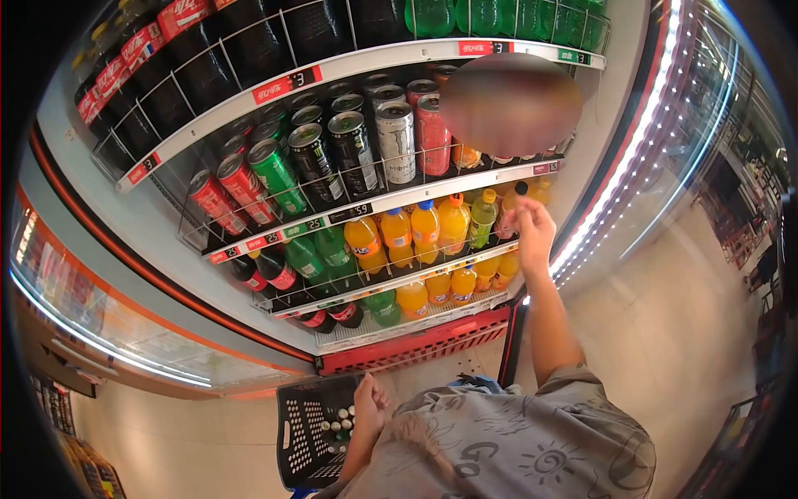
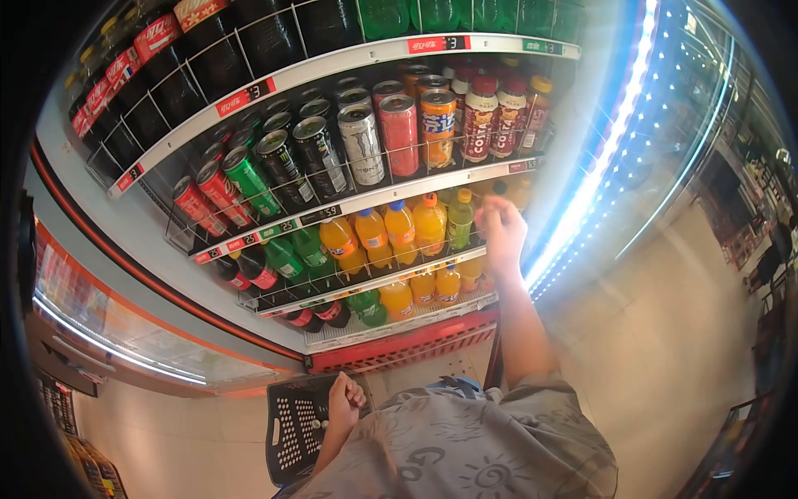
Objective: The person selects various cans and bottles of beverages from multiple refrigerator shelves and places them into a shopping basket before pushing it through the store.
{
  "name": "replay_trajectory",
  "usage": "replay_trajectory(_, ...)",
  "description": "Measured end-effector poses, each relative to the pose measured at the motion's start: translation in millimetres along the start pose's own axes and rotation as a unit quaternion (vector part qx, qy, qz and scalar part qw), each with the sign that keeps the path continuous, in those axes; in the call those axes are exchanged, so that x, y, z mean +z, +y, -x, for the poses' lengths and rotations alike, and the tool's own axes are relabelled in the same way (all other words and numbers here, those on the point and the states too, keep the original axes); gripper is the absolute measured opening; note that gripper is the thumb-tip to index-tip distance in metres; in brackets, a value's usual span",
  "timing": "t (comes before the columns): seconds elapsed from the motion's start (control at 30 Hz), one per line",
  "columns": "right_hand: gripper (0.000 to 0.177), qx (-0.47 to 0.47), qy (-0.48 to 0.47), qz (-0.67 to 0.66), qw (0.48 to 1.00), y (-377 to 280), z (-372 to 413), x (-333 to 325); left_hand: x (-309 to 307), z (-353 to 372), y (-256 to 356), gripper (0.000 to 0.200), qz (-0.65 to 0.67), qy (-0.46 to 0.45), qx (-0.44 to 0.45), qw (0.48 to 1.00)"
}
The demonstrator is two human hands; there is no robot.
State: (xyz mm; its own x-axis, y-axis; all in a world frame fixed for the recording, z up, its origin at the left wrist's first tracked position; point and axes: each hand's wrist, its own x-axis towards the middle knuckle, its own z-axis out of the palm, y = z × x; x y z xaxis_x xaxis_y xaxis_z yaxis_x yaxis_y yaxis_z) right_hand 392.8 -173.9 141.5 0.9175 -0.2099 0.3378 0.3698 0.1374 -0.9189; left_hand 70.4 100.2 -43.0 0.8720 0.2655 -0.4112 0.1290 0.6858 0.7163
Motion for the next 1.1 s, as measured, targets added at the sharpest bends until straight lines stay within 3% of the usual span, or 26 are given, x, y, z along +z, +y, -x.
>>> replay_trajectory(0.17,0.02,-0.059,-0.038,-0.047,0.996,-41.6,-44.8,30.9,12.2,0.8,18.2,0.047,0.025,-0.007,0.063,0.998)
replay_trajectory(0.3,0.029,-0.126,-0.043,0.106,0.985,-79.5,-61.7,61.8,16.8,8.0,22.8,0.046,0.015,0.003,0.064,0.998)
replay_trajectory(0.33,0.04,-0.196,-0.042,0.172,0.965,-75.0,-74.1,65.7,17.0,9.6,22.8,0.045,0.008,0.008,0.059,0.998)
replay_trajectory(0.43,0.048,-0.263,-0.02,0.299,0.917,-84.5,-86.0,80.4,8.1,16.2,12.3,0.041,0.008,0.013,0.046,0.999)
replay_trajectory(0.47,0.056,-0.246,-0.04,0.301,0.92,-86.5,-88.0,83.3,6.0,18.6,8.4,0.039,0.011,0.019,0.042,0.999)
replay_trajectory(0.6,0.062,-0.323,-0.024,0.405,0.855,-81.4,-107.4,96.0,-10.8,25.7,-9.0,0.036,0.012,0.029,0.03,0.999)
replay_trajectory(0.7,0.064,-0.263,-0.044,0.439,0.858,-80.5,-116.0,106.8,-18.5,26.3,-15.6,0.035,0.016,0.027,0.022,0.999)
replay_trajectory(0.9,0.072,-0.245,-0.05,0.374,0.893,-92.7,-111.2,106.2,-9.5,28.8,-7.7,0.035,0.007,0.03,0.025,0.999)
replay_trajectory(1.03,0.072,-0.339,0.031,0.268,0.901,-105.6,-97.0,104.2,-0.4,32.9,2.1,0.035,0.0,0.038,0.02,0.999)
replay_trajectory(1.1,0.074,-0.324,0.056,0.196,0.924,-127.0,-78.0,100.9,-1.8,32.5,0.5,0.035,0.007,0.043,0.023,0.999)
